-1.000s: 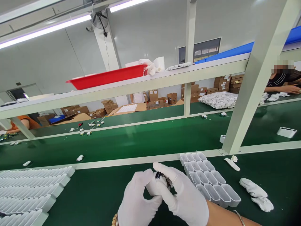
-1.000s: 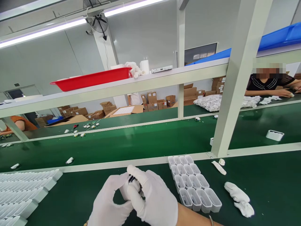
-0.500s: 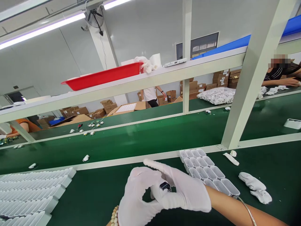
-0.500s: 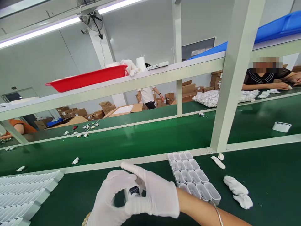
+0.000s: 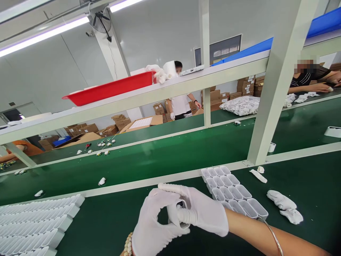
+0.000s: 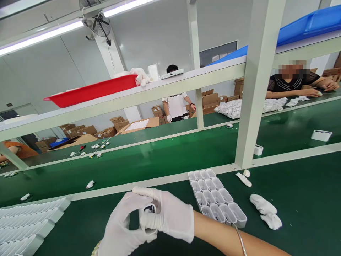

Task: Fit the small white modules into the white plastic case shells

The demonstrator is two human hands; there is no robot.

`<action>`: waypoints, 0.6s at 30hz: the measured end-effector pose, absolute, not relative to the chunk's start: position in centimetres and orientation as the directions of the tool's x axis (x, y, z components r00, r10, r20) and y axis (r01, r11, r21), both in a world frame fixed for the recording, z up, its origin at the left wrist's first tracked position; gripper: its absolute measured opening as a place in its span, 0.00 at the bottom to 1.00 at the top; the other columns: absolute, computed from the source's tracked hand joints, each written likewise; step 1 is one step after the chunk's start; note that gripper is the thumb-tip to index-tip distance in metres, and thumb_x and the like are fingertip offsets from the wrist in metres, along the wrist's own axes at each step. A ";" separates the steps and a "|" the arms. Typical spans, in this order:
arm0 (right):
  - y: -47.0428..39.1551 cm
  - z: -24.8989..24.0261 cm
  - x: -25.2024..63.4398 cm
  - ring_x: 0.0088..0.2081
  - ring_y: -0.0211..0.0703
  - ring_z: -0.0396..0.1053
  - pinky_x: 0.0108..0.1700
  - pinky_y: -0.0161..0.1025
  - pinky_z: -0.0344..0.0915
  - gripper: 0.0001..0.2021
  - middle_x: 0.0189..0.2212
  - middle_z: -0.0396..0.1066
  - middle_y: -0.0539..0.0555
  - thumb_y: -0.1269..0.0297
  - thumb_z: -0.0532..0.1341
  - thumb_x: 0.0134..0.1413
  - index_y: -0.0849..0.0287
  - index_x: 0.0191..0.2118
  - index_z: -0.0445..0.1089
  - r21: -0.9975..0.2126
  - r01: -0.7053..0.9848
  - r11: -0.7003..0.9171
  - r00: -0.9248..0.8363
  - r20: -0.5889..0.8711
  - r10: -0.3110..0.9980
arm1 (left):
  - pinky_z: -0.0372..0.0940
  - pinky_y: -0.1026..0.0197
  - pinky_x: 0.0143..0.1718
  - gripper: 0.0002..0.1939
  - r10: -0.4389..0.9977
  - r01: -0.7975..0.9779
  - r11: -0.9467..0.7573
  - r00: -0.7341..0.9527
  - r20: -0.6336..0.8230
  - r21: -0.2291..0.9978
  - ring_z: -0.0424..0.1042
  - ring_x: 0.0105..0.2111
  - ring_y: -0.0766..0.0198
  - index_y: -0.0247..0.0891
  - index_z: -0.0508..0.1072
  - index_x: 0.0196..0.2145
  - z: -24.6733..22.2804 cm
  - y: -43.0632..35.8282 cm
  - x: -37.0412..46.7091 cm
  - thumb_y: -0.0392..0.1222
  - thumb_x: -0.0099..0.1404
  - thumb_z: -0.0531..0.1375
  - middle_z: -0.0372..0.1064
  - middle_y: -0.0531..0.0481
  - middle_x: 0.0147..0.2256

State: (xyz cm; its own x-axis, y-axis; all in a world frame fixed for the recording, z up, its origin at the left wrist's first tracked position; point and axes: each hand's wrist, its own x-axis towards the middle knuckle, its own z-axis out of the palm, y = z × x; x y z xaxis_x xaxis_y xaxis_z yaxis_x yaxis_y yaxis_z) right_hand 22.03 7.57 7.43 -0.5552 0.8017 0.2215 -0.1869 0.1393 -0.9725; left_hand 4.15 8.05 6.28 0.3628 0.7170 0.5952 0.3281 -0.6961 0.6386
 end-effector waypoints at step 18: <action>7.9 6.1 20.9 0.53 0.53 0.70 0.56 0.49 0.66 0.36 0.50 0.74 0.56 0.71 0.69 0.42 0.60 0.61 0.64 -0.980 -0.182 -0.075 -0.456 0.017 0.890 | 0.73 0.54 0.37 0.14 0.495 0.404 -0.854 0.438 0.751 0.328 0.75 0.36 0.56 0.41 0.70 0.41 3.8 8.6 6.0 0.30 0.57 0.57 0.74 0.47 0.36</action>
State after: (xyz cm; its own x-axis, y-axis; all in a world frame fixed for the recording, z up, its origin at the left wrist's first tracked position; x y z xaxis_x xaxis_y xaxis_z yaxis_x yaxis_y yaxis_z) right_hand 20.86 7.95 6.07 -0.4559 0.8899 0.0166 -0.1825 -0.0752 -0.9803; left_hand 6.03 8.56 3.78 0.4376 0.4949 0.7507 0.4037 -0.8541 0.3278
